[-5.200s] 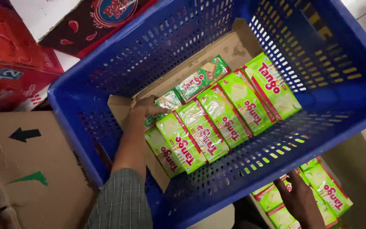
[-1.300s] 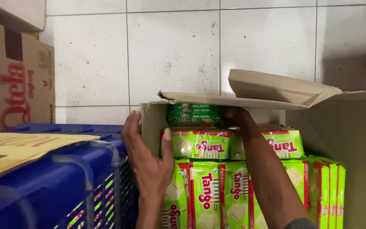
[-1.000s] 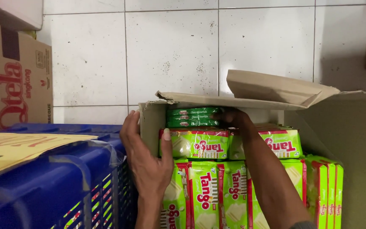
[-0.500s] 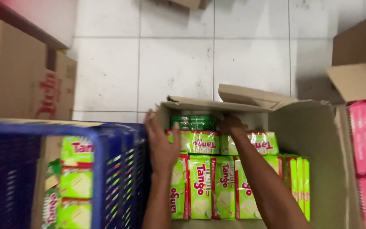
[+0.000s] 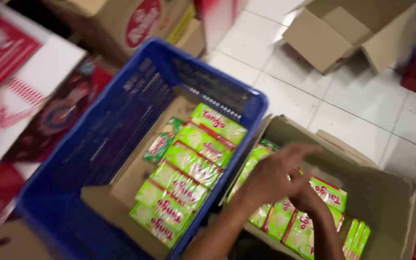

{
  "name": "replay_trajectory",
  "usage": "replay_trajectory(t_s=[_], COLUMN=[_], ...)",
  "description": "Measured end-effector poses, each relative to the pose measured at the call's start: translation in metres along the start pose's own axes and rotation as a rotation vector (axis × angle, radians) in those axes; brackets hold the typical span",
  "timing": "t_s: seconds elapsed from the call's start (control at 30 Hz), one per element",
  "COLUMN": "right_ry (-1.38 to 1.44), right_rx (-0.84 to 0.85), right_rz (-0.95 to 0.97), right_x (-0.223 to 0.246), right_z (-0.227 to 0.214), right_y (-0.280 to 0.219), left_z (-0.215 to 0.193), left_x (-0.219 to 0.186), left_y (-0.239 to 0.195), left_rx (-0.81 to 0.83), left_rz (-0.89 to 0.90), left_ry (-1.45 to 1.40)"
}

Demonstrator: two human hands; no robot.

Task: The person transfers several green and white packages of food from a blue plastic crate into a large cardboard box, while another person assists by moving packages as well.

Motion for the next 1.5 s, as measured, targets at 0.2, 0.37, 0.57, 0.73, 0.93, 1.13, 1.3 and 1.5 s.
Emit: replay_trajectory(t_s=[0.2, 0.37, 0.57, 0.73, 0.93, 1.13, 1.3, 1.5], right_ry=[0.134, 0.095, -0.007, -0.008, -0.042, 0.023, 0.082, 0.185], right_rx=[-0.090, -0.180, -0.210, -0.196, -0.145, -0.150, -0.133, -0.267], right_rz=[0.583, 0.760, 0.840, 0.855, 0.857, 0.822, 0.728, 0.651], right_x=[0.119, 0.053, 0.046, 0.018, 0.025, 0.024, -0.014, 0.001], right_z=[0.015, 0.064, 0.067, 0.076, 0.075, 0.074, 0.088, 0.060], right_y=[-0.056, -0.065, -0.043, -0.037, -0.035, -0.031, -0.031, -0.044], left_z=[-0.160, -0.213, -0.224, -0.213, -0.219, -0.223, -0.239, -0.279], left_x=[0.134, 0.344, 0.445, 0.412, 0.396, 0.408, 0.389, 0.251], left_y=[-0.050, -0.166, -0.230, -0.216, -0.212, -0.216, -0.202, -0.126], left_rx=[-0.557, -0.461, -0.219, 0.082, 0.127, 0.305, 0.008, -0.031], left_rz=[-0.174, -0.652, -1.081, -1.299, -1.411, -1.388, -1.094, -0.864], left_ry=[0.073, 0.365, 0.365, 0.225, 0.235, 0.573, 1.116, 1.379])
Point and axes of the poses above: each hand's wrist, its own y-axis towards the middle knuckle, its own z-axis out of the palm, x = y × z, the point moved 7 cm from there along y, towards the middle knuckle, and after that the axes turned 4 degrees about z, right-handed, at the moved point
